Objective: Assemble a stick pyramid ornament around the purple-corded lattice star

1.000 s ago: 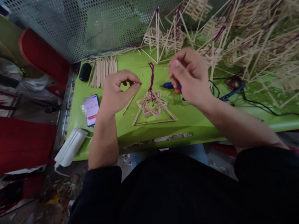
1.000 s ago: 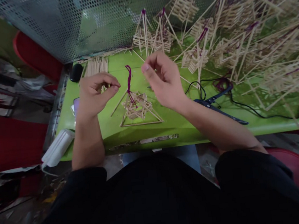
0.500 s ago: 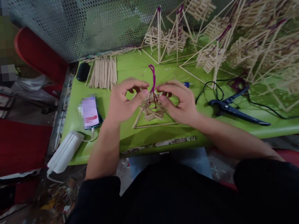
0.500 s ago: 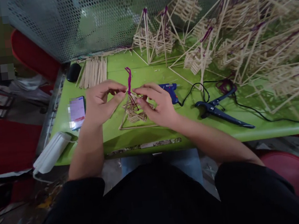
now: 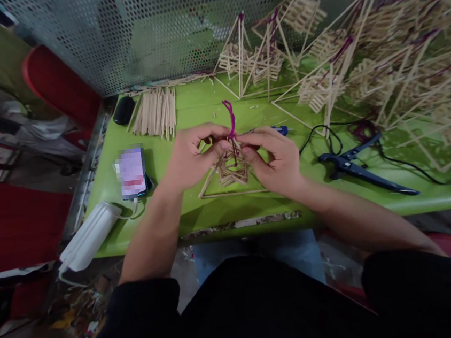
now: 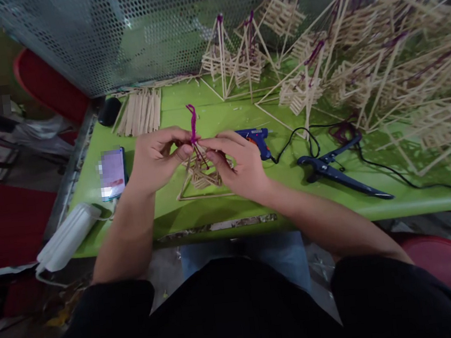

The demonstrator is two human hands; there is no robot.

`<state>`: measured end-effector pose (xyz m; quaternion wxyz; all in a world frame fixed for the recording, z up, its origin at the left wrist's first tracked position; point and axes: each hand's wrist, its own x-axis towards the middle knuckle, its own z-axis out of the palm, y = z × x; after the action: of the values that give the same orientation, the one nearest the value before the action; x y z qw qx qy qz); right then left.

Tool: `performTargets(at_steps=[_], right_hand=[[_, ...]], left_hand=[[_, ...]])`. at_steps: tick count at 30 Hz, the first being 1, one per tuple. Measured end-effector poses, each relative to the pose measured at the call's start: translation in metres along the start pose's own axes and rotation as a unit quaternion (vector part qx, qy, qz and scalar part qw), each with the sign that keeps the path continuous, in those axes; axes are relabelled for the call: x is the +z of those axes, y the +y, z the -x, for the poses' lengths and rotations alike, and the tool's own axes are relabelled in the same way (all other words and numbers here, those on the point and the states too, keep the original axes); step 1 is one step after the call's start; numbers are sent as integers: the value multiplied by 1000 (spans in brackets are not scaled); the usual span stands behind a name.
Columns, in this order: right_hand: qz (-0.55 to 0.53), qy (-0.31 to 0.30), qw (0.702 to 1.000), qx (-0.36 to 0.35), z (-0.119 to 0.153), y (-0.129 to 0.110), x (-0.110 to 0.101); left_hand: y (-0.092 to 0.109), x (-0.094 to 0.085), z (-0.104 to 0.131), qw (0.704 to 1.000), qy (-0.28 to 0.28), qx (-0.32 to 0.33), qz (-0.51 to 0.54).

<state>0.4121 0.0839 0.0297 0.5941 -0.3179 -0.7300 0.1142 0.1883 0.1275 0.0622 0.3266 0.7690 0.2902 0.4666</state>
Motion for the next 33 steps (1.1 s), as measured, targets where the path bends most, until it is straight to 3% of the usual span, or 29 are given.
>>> performTargets(at_steps=[7, 21, 29, 33], right_hand=[[14, -3, 1000, 6, 0, -1, -1], [28, -9, 1000, 3, 0, -3, -3], [4, -4, 1000, -22, 1, -4, -1], [11, -4, 1000, -2, 1, -2, 0]], left_hand=[[0, 3, -2, 999, 23, 37, -10], [3, 7, 0, 998, 40, 41, -21], [2, 15, 4, 992, 121, 15, -27], [4, 17, 3, 992, 122, 24, -30]])
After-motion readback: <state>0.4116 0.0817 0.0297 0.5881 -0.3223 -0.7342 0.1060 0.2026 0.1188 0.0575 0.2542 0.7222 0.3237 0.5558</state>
